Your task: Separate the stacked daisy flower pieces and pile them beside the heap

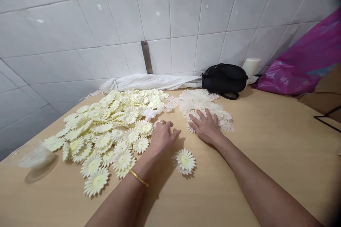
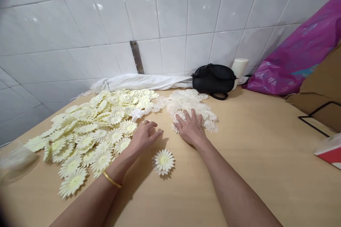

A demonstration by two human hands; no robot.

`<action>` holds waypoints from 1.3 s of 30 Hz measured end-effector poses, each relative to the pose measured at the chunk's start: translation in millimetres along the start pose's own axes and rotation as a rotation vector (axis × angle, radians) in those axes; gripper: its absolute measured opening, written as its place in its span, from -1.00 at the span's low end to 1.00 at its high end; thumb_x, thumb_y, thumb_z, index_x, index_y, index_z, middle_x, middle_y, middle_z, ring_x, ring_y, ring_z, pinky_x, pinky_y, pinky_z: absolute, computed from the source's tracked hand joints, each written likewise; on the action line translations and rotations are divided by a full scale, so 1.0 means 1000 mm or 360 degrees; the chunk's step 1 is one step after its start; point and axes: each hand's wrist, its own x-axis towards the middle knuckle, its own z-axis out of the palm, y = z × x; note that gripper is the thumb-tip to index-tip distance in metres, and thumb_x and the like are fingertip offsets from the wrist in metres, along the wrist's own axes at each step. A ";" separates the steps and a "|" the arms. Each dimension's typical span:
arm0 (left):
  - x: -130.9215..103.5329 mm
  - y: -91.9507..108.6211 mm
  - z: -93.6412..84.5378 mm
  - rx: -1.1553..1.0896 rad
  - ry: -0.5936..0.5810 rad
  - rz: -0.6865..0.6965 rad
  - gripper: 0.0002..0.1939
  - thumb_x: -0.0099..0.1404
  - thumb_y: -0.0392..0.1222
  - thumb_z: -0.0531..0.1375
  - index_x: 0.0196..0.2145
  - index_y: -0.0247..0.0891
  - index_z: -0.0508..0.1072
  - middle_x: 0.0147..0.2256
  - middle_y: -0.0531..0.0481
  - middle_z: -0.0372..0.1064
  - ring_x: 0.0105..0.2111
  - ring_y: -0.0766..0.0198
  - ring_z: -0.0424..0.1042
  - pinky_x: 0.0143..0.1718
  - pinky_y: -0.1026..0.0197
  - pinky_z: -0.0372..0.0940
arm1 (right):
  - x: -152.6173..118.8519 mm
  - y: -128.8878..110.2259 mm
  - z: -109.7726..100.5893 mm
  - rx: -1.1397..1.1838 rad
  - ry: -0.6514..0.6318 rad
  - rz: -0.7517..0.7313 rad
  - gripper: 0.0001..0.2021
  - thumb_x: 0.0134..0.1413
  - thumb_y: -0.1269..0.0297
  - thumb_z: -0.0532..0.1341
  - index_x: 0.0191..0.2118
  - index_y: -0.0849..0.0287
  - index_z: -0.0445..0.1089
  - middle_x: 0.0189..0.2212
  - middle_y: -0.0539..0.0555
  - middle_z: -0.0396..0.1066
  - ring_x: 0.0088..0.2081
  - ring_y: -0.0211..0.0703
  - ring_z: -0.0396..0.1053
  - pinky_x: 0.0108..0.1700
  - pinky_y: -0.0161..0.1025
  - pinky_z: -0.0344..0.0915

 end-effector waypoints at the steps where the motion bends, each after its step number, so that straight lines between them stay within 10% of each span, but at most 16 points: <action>1: -0.002 0.002 -0.004 -0.0040 -0.0078 0.0012 -0.53 0.07 0.14 0.04 -0.23 -0.29 0.38 -0.29 -0.16 0.29 -0.32 0.10 0.28 -0.37 0.18 0.12 | 0.000 0.002 0.000 -0.0005 0.0033 0.0036 -0.53 0.13 0.00 -0.20 0.13 -0.08 0.09 0.19 0.11 -0.05 0.21 0.21 -0.33 0.08 0.24 -0.29; 9: -0.019 0.019 -0.018 0.0134 -0.0701 0.0302 -0.47 -0.31 0.08 0.32 -0.36 -0.23 0.37 -0.34 -0.08 0.26 -0.38 0.16 0.25 -0.48 0.28 0.06 | 0.000 -0.003 -0.007 -0.0039 0.0646 0.0149 -0.56 0.15 0.11 -0.15 0.07 0.10 0.19 0.10 0.20 0.08 0.16 0.19 -0.18 0.04 0.20 -0.18; 13: -0.019 0.021 -0.001 0.0026 -0.0696 0.0340 -0.77 -0.18 -0.16 0.27 -0.56 -0.26 0.30 -0.42 -0.03 0.24 -0.48 0.27 0.21 -0.52 0.30 0.02 | -0.002 -0.006 -0.012 0.0039 0.0844 0.0040 -0.61 0.14 0.15 -0.09 -0.02 0.18 0.29 0.01 0.20 0.21 0.12 0.13 -0.08 0.05 0.09 -0.13; 17: -0.010 0.010 0.011 -0.0804 -0.0539 0.0033 -0.93 -0.06 -0.29 0.16 -0.57 -0.27 0.28 -0.60 0.07 0.22 -0.56 0.33 0.22 -0.55 0.32 0.05 | -0.006 -0.012 -0.021 0.0205 0.0965 -0.0132 -0.67 0.11 0.21 -0.03 -0.12 0.23 0.36 -0.10 0.20 0.29 0.04 0.05 0.03 0.03 -0.04 -0.02; 25: 0.006 -0.004 0.016 -0.2117 -0.0387 -0.0425 -0.71 -0.15 -0.19 0.31 -0.42 -0.35 0.40 -0.55 0.01 0.34 -0.59 0.35 0.31 -0.53 0.28 0.21 | -0.015 -0.034 -0.033 0.0639 0.0759 -0.0405 -0.74 0.10 0.26 -0.01 -0.31 0.17 0.41 -0.30 0.13 0.40 -0.18 -0.05 0.22 -0.11 -0.10 0.10; 33: 0.007 0.001 0.015 -0.2341 -0.0128 -0.0486 -0.78 -0.12 -0.24 0.30 -0.51 -0.34 0.34 -0.59 0.06 0.30 -0.62 0.39 0.28 -0.62 0.33 0.20 | -0.020 -0.044 -0.033 0.1062 0.0169 -0.0378 -0.81 -0.01 0.21 0.09 -0.49 0.15 0.37 -0.46 0.04 0.39 -0.29 -0.11 0.24 -0.24 -0.21 0.13; 39: 0.010 0.000 0.008 -0.2321 0.0029 -0.0672 -0.84 -0.02 -0.32 0.23 -0.46 -0.36 0.30 -0.55 0.01 0.34 -0.61 0.38 0.33 -0.58 0.31 0.28 | -0.017 -0.039 -0.034 0.1458 0.0190 -0.0104 -0.79 0.00 0.22 0.05 -0.56 0.17 0.24 -0.62 -0.06 0.17 -0.53 -0.28 0.11 -0.47 -0.33 0.06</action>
